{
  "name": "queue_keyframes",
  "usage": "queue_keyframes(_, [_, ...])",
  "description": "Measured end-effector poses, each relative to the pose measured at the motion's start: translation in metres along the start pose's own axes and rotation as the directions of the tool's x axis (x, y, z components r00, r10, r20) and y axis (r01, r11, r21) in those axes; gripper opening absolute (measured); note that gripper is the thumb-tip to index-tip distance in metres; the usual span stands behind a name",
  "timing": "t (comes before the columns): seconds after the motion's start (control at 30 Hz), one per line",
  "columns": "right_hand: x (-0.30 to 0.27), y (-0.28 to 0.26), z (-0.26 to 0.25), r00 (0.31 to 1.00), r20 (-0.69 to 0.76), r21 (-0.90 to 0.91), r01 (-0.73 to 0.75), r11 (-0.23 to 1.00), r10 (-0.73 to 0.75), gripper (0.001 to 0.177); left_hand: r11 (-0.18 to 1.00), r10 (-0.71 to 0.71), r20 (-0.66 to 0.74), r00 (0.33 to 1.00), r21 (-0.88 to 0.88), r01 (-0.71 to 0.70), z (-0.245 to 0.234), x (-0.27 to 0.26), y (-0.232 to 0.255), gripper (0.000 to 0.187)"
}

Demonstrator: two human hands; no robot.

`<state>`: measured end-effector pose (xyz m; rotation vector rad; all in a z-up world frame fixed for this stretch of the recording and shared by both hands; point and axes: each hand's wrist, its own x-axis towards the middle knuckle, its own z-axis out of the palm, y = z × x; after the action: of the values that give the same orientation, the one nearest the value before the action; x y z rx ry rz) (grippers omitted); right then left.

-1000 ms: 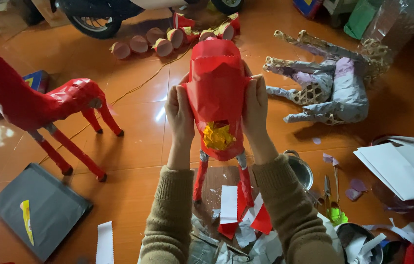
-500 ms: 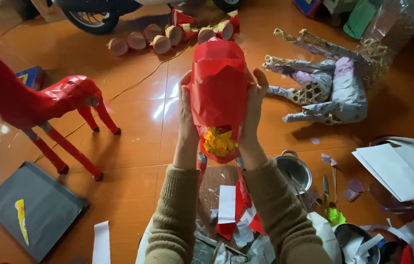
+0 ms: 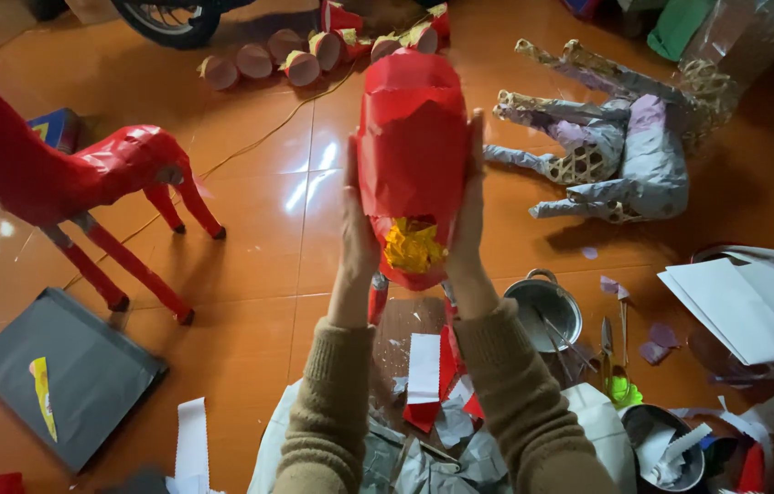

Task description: Applying colored paper strips and adhesive to a large paper animal frame to create a craft figure.

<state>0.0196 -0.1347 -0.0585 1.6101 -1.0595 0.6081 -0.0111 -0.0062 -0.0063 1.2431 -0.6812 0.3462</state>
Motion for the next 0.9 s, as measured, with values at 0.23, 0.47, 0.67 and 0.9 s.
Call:
queue_keyframes(0.23, [-0.016, -0.002, 0.003, 0.996, 0.073, -0.803, 0.083, 0.590, -0.040, 0.051, 0.835, -0.505, -0.009, 0.863, -0.257, 0.486, -0.001, -0.018, -0.024, 0.047])
queue_keyframes(0.47, [-0.058, -0.035, 0.041, 0.979, 0.110, -0.880, 0.017, -0.474, -0.169, 0.050, 0.958, -0.231, -0.122, 0.965, 0.143, 0.247, -0.027, -0.039, -0.098, 0.042])
queue_keyframes(0.67, [-0.117, -0.025, 0.114, 0.954, 0.106, -0.198, -0.255, -0.946, -0.279, 0.058, 0.957, -0.291, -0.023, 0.956, 0.006, 0.291, -0.072, -0.055, -0.082, 0.058])
queue_keyframes(0.9, [-0.280, 0.041, 0.134, 0.335, 0.127, -0.289, -0.888, -0.358, -0.934, 0.023, 0.770, -0.565, -0.270, 0.780, 0.166, 0.616, -0.142, -0.253, -0.169, 0.009])
